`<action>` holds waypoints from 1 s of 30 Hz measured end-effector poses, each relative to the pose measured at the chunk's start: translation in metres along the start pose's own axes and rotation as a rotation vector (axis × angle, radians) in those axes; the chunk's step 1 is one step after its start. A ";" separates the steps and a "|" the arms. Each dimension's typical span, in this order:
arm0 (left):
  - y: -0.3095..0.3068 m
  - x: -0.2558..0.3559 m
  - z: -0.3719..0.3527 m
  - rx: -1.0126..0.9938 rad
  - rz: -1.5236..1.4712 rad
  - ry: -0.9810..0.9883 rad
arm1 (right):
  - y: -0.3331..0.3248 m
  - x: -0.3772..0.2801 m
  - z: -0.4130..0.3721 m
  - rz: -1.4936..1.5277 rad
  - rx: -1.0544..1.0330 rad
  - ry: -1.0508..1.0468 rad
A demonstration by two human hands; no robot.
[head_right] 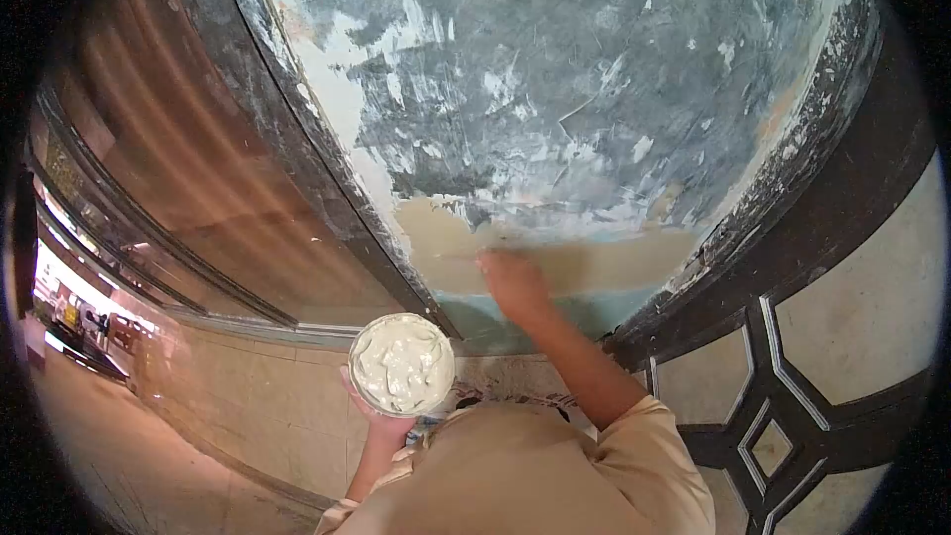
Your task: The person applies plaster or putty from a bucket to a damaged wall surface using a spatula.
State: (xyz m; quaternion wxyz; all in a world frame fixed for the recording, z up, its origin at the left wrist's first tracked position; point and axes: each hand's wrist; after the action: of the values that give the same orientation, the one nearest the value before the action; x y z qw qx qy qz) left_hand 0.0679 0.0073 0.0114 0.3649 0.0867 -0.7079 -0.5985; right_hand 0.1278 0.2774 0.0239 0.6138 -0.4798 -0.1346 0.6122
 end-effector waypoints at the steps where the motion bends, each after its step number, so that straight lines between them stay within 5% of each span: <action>1: -0.004 0.001 -0.003 -0.035 0.019 -0.003 | -0.023 -0.014 0.012 0.022 0.142 -0.002; 4: -0.007 0.000 -0.005 -0.008 -0.003 -0.004 | -0.093 -0.050 0.035 0.097 0.211 0.101; 7: -0.006 0.001 -0.006 0.061 -0.024 0.002 | -0.097 -0.054 0.031 0.108 0.132 0.042; 12: -0.008 0.002 -0.002 -0.064 -0.052 -0.020 | 0.019 0.022 -0.035 -0.010 -0.177 0.052; 13: -0.013 0.003 -0.002 0.105 -0.033 -0.079 | 0.029 0.032 -0.044 0.017 -0.164 0.122; 18: -0.006 -0.007 0.007 -0.261 -0.084 -0.046 | 0.058 0.063 -0.075 0.082 -0.124 0.111; 24: 0.004 -0.011 0.014 -0.059 0.082 -0.091 | -0.004 0.030 -0.039 0.085 0.099 0.159; 25: 0.005 -0.013 0.015 -0.287 0.270 0.033 | -0.036 0.012 -0.022 0.105 0.233 0.142; 27: 0.006 -0.014 0.020 -0.028 -0.070 -0.151 | -0.094 -0.009 -0.003 0.008 0.412 0.174; 29: 0.006 -0.016 0.019 -0.018 -0.074 -0.170 | -0.133 -0.013 0.014 0.224 0.674 -0.022; 30: 0.006 -0.017 0.021 -0.023 -0.074 -0.178 | -0.147 -0.022 0.014 0.245 0.591 0.003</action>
State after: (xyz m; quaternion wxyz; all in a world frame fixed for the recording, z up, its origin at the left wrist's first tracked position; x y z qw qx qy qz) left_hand 0.0694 0.0348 0.0095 0.2789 0.0551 -0.7271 -0.6249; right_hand 0.2044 0.2953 0.1512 0.6487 -0.2941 0.1088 0.6934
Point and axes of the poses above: each hand's wrist, its own z-axis towards the middle knuckle, its own y-axis out of the palm, x = y × z, and after that the axes turned 1 degree about -x, right-handed
